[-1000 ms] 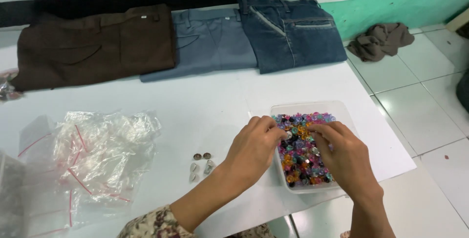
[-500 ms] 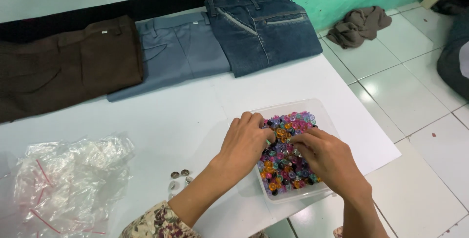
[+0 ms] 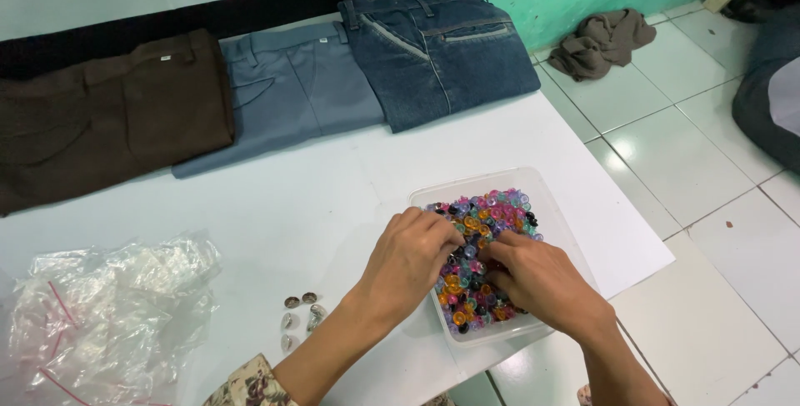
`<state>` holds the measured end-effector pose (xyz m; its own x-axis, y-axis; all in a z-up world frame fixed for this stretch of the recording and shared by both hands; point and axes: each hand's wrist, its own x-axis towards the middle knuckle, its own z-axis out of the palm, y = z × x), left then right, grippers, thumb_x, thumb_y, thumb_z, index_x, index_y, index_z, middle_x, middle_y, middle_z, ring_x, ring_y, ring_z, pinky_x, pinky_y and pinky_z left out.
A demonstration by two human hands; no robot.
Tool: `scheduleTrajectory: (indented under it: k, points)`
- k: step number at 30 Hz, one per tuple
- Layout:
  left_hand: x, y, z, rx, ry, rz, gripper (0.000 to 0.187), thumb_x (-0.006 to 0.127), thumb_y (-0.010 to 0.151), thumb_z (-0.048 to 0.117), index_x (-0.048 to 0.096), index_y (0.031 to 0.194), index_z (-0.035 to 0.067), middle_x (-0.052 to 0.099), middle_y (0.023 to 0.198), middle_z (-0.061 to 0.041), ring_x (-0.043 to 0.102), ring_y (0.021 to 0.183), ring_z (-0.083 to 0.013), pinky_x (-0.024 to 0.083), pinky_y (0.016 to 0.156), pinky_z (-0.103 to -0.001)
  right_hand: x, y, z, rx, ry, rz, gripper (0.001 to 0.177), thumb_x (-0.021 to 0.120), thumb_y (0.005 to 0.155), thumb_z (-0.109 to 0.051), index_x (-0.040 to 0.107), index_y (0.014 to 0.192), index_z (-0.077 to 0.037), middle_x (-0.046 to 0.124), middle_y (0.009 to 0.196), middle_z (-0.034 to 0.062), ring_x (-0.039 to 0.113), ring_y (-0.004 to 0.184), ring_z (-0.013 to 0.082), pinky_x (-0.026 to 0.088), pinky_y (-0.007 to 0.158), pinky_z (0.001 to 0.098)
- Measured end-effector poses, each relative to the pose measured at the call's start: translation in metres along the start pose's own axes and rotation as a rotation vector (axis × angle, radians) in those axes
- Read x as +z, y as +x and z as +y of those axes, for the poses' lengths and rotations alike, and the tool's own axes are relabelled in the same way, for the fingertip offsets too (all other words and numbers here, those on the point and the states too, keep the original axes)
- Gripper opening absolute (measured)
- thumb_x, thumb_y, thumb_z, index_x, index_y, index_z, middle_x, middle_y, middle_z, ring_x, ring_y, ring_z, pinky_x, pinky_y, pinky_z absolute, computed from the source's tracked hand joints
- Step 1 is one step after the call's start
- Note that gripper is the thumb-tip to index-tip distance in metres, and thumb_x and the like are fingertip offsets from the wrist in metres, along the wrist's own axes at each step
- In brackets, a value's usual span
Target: Sorting colorful buttons and metal studs from containers and placing them into small plastic bags
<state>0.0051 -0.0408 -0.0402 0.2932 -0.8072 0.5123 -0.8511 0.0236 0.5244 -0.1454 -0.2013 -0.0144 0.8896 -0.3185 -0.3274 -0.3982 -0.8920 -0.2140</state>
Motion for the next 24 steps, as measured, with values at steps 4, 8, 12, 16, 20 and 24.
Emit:
scheduleTrajectory:
  k: [4, 8, 12, 16, 20, 24]
  points:
    - [-0.019, -0.008, 0.01, -0.017, -0.143, 0.009, 0.012, 0.074, 0.089, 0.001, 0.071, 0.099, 0.006, 0.075, 0.097, -0.007, 0.068, 0.092, -0.0263, 0.054, 0.085, -0.038, -0.001, -0.003, 0.0, -0.04, 0.067, 0.034, 0.03, 0.062, 0.094, -0.024, 0.07, 0.122, -0.022, 0.069, 0.106, -0.0031, 0.07, 0.095, 0.0208, 0.056, 0.075, 0.0396]
    - [-0.033, -0.02, 0.014, -0.061, -0.22, 0.007, 0.016, 0.073, 0.093, 0.008, 0.072, 0.109, 0.008, 0.077, 0.099, -0.005, 0.068, 0.091, -0.0231, 0.056, 0.084, -0.034, -0.002, -0.006, 0.001, -0.113, 0.183, 0.124, 0.025, 0.059, 0.096, -0.027, 0.075, 0.115, -0.023, 0.069, 0.096, -0.0053, 0.068, 0.085, 0.0163, 0.052, 0.069, 0.0357]
    - [-0.047, -0.034, 0.015, -0.071, -0.215, 0.06, 0.018, 0.073, 0.093, 0.011, 0.074, 0.111, 0.01, 0.078, 0.102, -0.005, 0.07, 0.091, -0.022, 0.057, 0.082, -0.034, -0.013, -0.011, -0.007, -0.203, 0.372, 0.142, 0.025, 0.06, 0.097, -0.028, 0.081, 0.108, -0.018, 0.074, 0.091, -0.0037, 0.069, 0.076, 0.0132, 0.053, 0.07, 0.0292]
    - [-0.07, -0.051, 0.017, -0.126, -0.249, 0.023, 0.015, 0.072, 0.094, 0.011, 0.074, 0.109, 0.011, 0.078, 0.1, -0.002, 0.069, 0.092, -0.0202, 0.057, 0.079, -0.033, -0.016, -0.014, -0.01, -0.228, 0.398, 0.118, 0.026, 0.06, 0.096, -0.032, 0.081, 0.101, -0.017, 0.078, 0.093, -0.0037, 0.069, 0.079, 0.0129, 0.053, 0.071, 0.0284]
    - [-0.089, -0.073, 0.014, -0.254, -0.217, -0.014, 0.012, 0.07, 0.094, 0.015, 0.075, 0.104, 0.018, 0.079, 0.098, 0.006, 0.068, 0.091, -0.0148, 0.054, 0.074, -0.03, -0.013, -0.011, -0.01, -0.111, 0.341, 0.124, 0.027, 0.063, 0.094, -0.037, 0.081, 0.107, -0.022, 0.075, 0.099, -0.0055, 0.07, 0.085, 0.0117, 0.054, 0.079, 0.0292]
    - [-0.109, -0.098, 0.01, -0.333, -0.226, 0.006, 0.013, 0.071, 0.092, 0.014, 0.077, 0.103, 0.017, 0.08, 0.097, 0.007, 0.068, 0.088, -0.0125, 0.055, 0.074, -0.028, -0.016, -0.011, -0.014, 0.002, 0.327, 0.021, 0.019, 0.075, 0.087, -0.037, 0.083, 0.098, -0.024, 0.074, 0.1, -0.0091, 0.07, 0.086, 0.0103, 0.053, 0.079, 0.0273]
